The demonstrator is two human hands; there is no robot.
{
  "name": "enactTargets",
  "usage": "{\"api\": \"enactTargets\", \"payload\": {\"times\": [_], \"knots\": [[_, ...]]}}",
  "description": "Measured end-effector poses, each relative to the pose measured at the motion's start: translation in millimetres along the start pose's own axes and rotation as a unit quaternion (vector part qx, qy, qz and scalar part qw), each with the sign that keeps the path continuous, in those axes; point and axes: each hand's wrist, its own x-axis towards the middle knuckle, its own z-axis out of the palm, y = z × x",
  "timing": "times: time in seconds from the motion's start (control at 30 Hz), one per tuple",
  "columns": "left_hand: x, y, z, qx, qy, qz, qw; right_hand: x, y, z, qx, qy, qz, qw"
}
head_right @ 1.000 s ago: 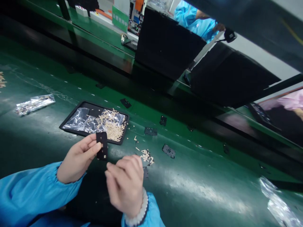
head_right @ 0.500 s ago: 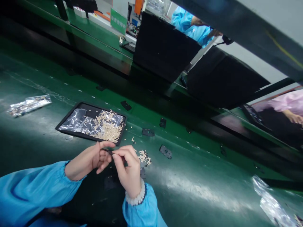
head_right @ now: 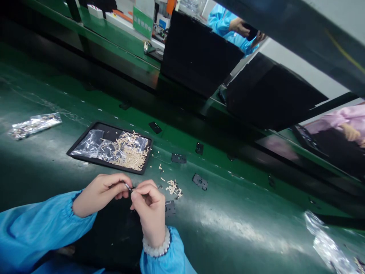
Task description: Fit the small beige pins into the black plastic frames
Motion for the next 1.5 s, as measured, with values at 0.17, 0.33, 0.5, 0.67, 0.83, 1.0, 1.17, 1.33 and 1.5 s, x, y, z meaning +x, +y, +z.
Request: {"api": "enactTargets", "payload": {"times": [0.17, 0.33, 0.5, 0.67, 0.83, 1.0, 1.17, 1.33, 1.5], "knots": [[0, 3, -3.9, 0.077, -0.005, 0.033, 0.997, -1, -3, 0, 0.022, -0.011, 0.010, 1.000], [-2, 5, -7.1, 0.109, -0.008, 0.048, 0.993, -1, -10, 1, 0.004, -0.021, 0.029, 0.999], [-3, 1, -8.5, 0.195, -0.019, 0.100, 0.975, 3, -13, 0, -0.057, -0.036, 0.027, 0.997], [1, -8, -2.5, 0.288, 0.010, 0.154, 0.945, 8, -19, -12, -0.291, -0.089, -0.041, 0.952], [9, -16, 5.6, 0.282, -0.002, 0.124, 0.951, 35, -31, -47, -0.416, -0.075, -0.128, 0.897], [21, -18, 10.5, 0.299, -0.009, 0.114, 0.947, 122, -42, -103, -0.305, 0.173, -0.061, 0.935], [41, -22, 29.0, 0.410, -0.054, 0.165, 0.896, 190, -44, -145, -0.264, 0.187, 0.031, 0.946], [62, -29, 55.3, 0.524, -0.128, 0.185, 0.821, 183, -35, -180, -0.306, 0.165, 0.110, 0.931], [69, -30, 75.1, 0.541, -0.139, 0.194, 0.806, 177, -30, -197, -0.431, 0.135, 0.111, 0.885]]}}
